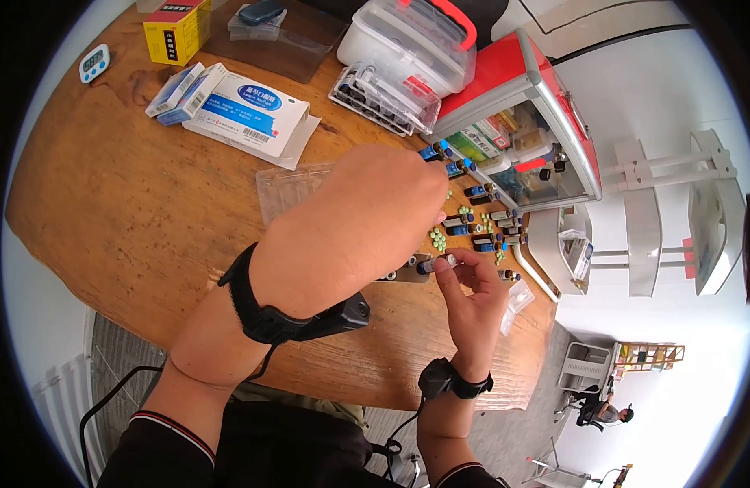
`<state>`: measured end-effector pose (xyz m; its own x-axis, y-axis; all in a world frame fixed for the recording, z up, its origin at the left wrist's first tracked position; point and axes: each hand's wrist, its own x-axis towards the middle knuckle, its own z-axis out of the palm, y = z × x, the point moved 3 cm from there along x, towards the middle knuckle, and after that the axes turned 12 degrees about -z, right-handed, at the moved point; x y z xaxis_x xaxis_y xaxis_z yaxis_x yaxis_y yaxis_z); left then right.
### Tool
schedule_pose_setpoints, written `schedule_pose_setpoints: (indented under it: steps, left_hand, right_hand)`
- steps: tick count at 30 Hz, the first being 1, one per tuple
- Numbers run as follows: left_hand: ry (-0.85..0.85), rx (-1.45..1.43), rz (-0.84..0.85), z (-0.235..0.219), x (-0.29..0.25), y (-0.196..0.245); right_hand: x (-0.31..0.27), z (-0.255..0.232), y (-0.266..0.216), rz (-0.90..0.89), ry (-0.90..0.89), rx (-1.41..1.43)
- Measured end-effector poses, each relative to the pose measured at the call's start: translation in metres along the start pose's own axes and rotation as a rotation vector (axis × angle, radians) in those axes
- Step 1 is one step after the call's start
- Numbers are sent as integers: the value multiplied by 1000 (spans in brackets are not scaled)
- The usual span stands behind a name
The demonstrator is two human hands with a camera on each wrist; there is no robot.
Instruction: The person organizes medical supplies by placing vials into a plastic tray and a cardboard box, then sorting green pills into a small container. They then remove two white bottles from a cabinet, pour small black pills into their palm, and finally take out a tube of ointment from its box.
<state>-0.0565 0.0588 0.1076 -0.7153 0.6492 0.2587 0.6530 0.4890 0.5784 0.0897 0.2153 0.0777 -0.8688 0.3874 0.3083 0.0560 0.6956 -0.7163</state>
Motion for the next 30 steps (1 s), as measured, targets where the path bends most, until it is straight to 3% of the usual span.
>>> schedule_pose_setpoints:
  steps: [4,14,19,25,30]
  left_hand:
    - [-17,19,3,0,1,1]
    - [46,6,24,1,-1,-2]
    - [-7,-13,-7,0,1,-1]
    - [-5,-52,-7,-1,1,-1]
    - [-50,-47,-35,-1,3,-2]
  right_hand:
    - [0,6,2,-11,-81,-152]
    - [-10,14,-1,40,-52,-106]
    - [-13,25,-19,58,-226,-178]
    - [-11,42,-15,-66,-298,-260]
    - [-10,37,-21,-21,-403,-271]
